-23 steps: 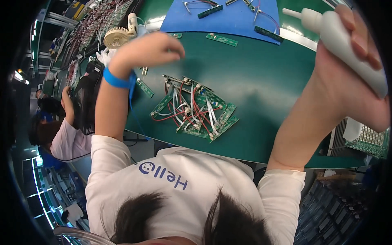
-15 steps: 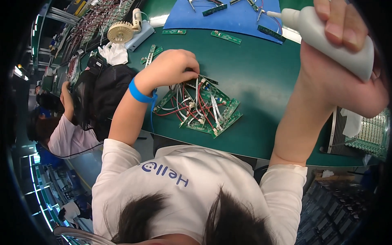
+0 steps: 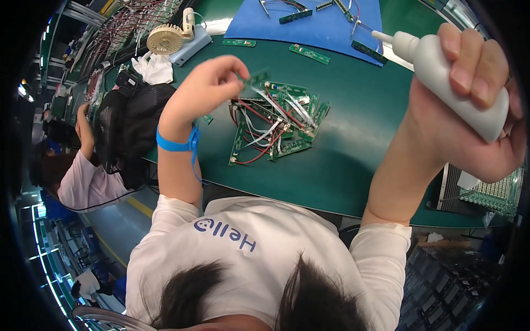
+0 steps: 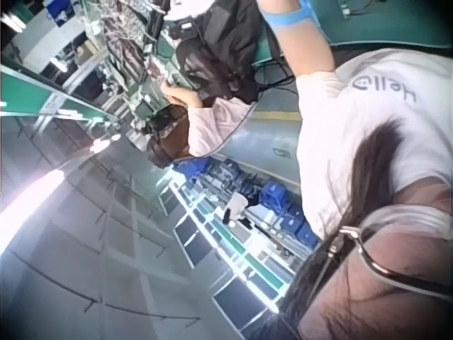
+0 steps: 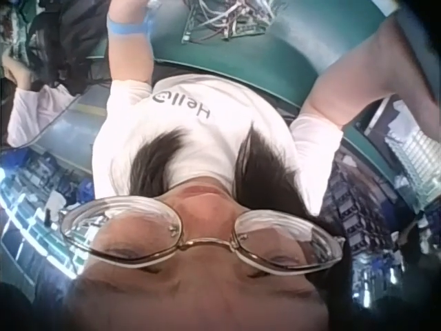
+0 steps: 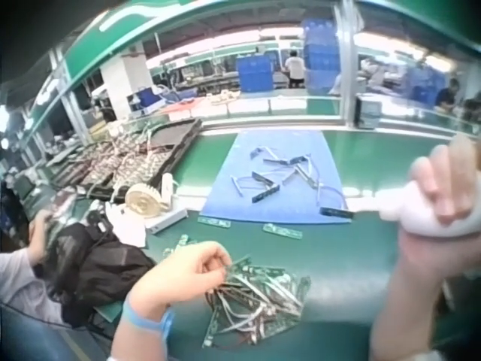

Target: Applying adhesive and assembling components on small circuit boards at a factory workbench.

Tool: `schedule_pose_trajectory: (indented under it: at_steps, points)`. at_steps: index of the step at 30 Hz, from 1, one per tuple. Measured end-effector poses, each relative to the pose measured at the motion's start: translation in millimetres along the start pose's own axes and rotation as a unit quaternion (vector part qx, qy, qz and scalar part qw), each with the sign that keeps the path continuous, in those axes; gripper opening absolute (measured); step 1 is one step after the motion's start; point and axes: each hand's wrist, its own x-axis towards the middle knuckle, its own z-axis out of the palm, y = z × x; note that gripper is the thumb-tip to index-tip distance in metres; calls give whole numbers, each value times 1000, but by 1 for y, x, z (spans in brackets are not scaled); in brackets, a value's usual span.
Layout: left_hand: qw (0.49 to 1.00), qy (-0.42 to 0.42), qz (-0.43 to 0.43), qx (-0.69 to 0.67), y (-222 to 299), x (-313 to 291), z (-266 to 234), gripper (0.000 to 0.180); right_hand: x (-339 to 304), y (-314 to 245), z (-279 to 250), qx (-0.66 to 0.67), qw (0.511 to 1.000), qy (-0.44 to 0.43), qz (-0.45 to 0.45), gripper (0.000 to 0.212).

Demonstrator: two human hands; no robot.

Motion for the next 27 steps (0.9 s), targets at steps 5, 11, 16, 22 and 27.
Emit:
schedule_pose_trajectory:
  at_steps: [5, 11, 16, 22, 27]
  points:
    - [973, -150, 128, 119, -7, 3, 7, 38, -3, -2, -14, 12, 1000, 16, 11, 29]
    - [884, -384, 3, -265, 15, 3, 9, 40, -11, -7, -27, 18, 999, 42, 22, 27]
    - [830, -311, -17, -462, 12, 16, 19, 36, -16, -17, -54, 34, 997, 61, 27, 26]
    - [821, -128, -33, -555, -3, 9, 31, 30, -21, -25, -59, 47, 995, 82, 24, 24]
    - [958, -274, -29, -83, 4, -13, 26, 27, -21, -29, -75, 62, 993, 96, 21, 23]
